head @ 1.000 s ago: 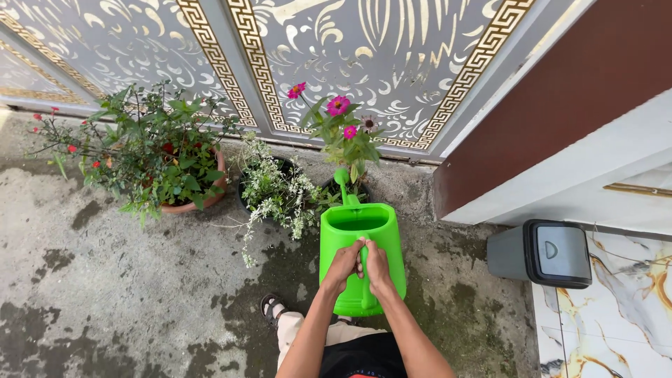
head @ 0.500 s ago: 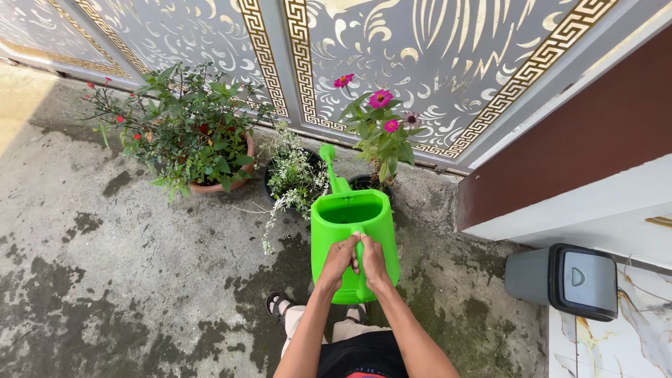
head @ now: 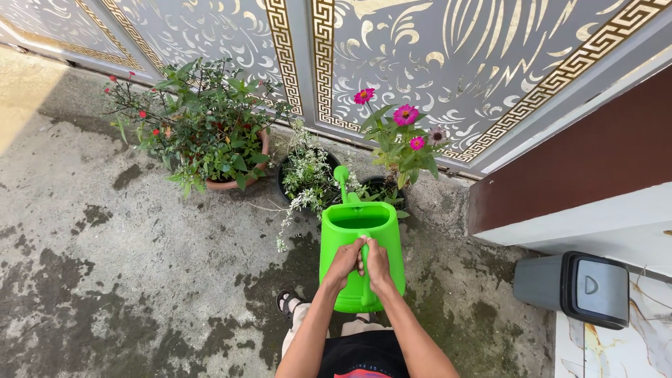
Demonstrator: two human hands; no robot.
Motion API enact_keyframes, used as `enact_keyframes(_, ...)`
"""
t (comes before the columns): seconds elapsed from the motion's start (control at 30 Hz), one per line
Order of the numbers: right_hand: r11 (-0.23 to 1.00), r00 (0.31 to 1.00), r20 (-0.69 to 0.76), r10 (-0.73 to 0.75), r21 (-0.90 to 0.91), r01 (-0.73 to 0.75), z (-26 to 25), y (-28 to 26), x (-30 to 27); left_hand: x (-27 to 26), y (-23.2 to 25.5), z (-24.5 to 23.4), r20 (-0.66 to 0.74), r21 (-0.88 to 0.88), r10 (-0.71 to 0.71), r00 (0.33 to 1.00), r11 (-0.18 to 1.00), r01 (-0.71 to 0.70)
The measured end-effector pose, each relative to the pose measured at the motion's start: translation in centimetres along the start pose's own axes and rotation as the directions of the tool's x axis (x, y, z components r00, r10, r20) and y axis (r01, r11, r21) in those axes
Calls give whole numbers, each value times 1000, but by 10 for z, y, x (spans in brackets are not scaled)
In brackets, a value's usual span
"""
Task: Walk around a garden and water several potted plants using a green watering can.
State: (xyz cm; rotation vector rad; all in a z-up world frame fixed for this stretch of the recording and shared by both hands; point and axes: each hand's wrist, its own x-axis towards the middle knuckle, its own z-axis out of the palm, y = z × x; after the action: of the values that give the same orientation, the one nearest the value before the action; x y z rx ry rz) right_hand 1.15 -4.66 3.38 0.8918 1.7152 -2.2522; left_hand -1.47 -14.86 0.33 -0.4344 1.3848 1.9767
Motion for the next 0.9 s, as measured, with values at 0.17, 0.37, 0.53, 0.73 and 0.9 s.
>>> enact_keyframes(0.17,999,1000,-12,1,-35,-1,27,-1,4,-5,23,-22,29,-33,-29,999,999,30)
enact_keyframes(0.37,1000,1000,-9,-6,-26,6,82,-4,11,-11,54,-65,15,-15,27,1000,1000,-26)
enact_keyframes(0.53,998,998,38,-48,-48,50,127,0,21,-17,81,-104,-7,-41,77,997,996,-77)
enact_keyframes(0.73,996,990,120,-80,-18,82,182,4,24,-32,109,-151,-32,-35,130,991,991,-131)
enact_keyframes(0.9,997,981,187,-55,-48,65,220,8,24,-42,120,-186,-86,-91,188,978,976,-196)
